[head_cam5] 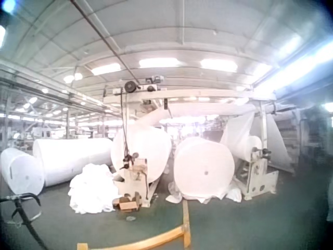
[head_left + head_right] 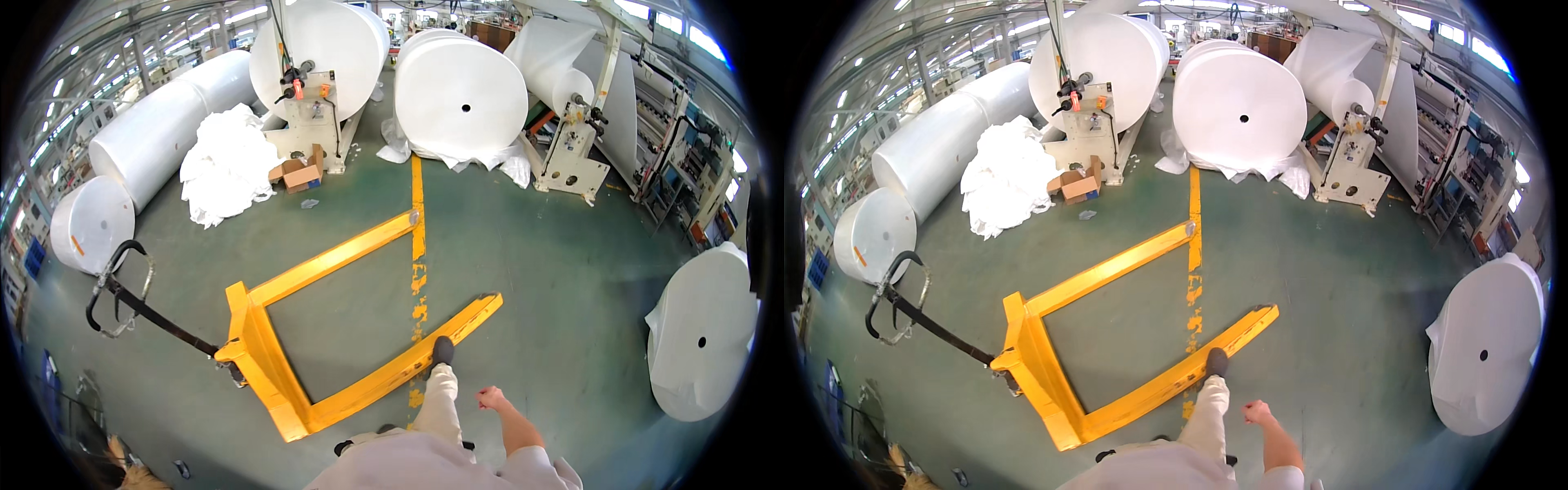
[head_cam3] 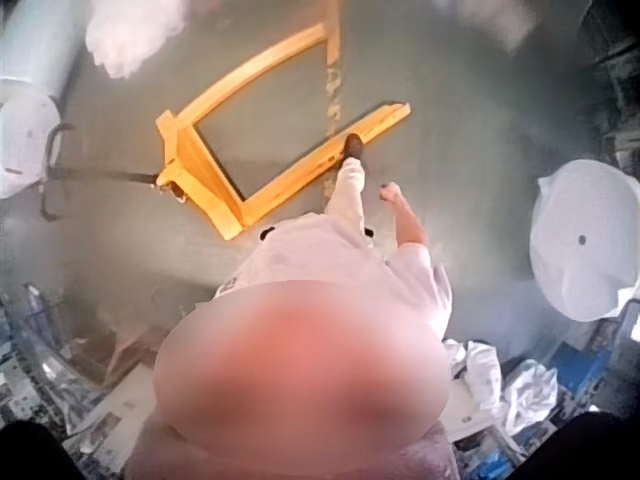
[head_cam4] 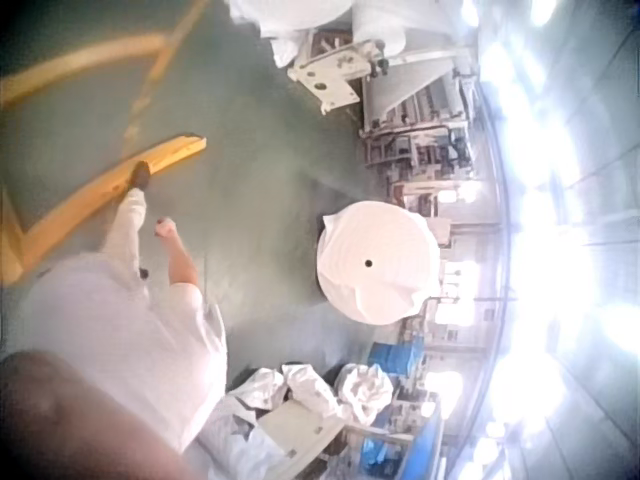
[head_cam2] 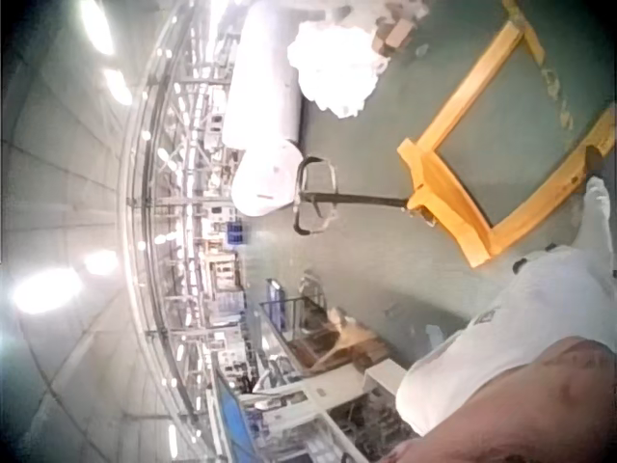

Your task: The person uses a yellow pallet jack to move a large white cylindrical roll across the factory floor. They maneuver the jack to position the roll near a machine, then detach the jack and walk around the facility, passing other workers and equipment.

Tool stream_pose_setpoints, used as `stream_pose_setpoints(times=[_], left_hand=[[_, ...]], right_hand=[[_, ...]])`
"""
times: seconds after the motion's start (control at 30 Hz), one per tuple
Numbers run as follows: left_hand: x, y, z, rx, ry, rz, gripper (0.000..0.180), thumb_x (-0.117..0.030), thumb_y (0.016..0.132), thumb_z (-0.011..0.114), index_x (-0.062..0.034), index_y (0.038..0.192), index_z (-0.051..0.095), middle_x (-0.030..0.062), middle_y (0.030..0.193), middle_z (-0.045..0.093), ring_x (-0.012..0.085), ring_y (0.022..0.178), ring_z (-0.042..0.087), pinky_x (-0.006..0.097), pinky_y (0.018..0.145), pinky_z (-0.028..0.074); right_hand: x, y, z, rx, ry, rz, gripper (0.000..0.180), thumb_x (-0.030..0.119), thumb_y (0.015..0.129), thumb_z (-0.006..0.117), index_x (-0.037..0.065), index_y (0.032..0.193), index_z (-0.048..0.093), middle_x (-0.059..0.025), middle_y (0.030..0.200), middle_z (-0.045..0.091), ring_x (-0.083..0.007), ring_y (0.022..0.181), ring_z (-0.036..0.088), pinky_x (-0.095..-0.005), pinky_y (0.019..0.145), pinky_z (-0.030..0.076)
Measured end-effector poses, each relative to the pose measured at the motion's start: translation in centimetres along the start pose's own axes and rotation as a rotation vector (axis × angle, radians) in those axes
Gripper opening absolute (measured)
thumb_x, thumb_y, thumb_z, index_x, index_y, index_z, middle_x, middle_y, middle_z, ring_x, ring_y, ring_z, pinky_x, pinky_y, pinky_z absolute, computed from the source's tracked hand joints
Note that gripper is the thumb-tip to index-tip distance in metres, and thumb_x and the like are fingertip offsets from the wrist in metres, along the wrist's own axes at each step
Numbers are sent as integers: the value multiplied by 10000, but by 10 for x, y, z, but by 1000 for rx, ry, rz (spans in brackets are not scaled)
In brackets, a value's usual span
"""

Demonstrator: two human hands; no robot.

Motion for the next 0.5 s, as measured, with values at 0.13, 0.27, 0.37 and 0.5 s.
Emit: stream_pose_setpoints(times=[0.13, 0.27, 0.37, 0.5], left_hand=[[-26, 13, 60, -9, -234, 14, 742, -281, 829, 657, -85, 1423, 259, 173, 1275, 411, 327, 1093, 446, 397, 869, 415], [-99, 31, 120, -13, -385, 186, 610, -246, 868, 618, -105, 1400, 354, 157, 1182, 569, 304, 979, 608, 374, 770, 507], [-211, 17, 83, -119, 70, 491, 522, -198, 887, 576, -69, 1362, 402, 143, 1170, 594, 240, 876, 660, 357, 757, 527], [-359, 3, 66, -419, 477, 752, 486, -266, 839, 634, -32, 1248, 516, 121, 970, 664, 213, 804, 654, 353, 707, 513]], right_hand=[[16, 57, -45, 33, -221, -53, 302, 325, 800, 579, 67, 896, 703, -33, 689, 698, -131, 643, 690, -284, 654, 565], [-12, 69, -68, -112, 95, -61, 310, 359, 805, 577, 84, 863, 709, -33, 680, 694, -141, 636, 682, -292, 661, 560], [9, 53, -82, -218, 368, -238, 240, 229, 806, 624, 19, 892, 700, -61, 648, 662, -140, 597, 657, -308, 613, 562], [-144, 29, -54, -188, 241, 13, 170, 192, 789, 623, 37, 788, 692, -64, 615, 664, -144, 598, 657, -299, 577, 546]])
Point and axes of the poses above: each hand's wrist, its own y-axis towards the middle knuckle, its own z-axis out of the palm, x = y × z, the point moved 4 cm from there along y, towards the middle knuckle
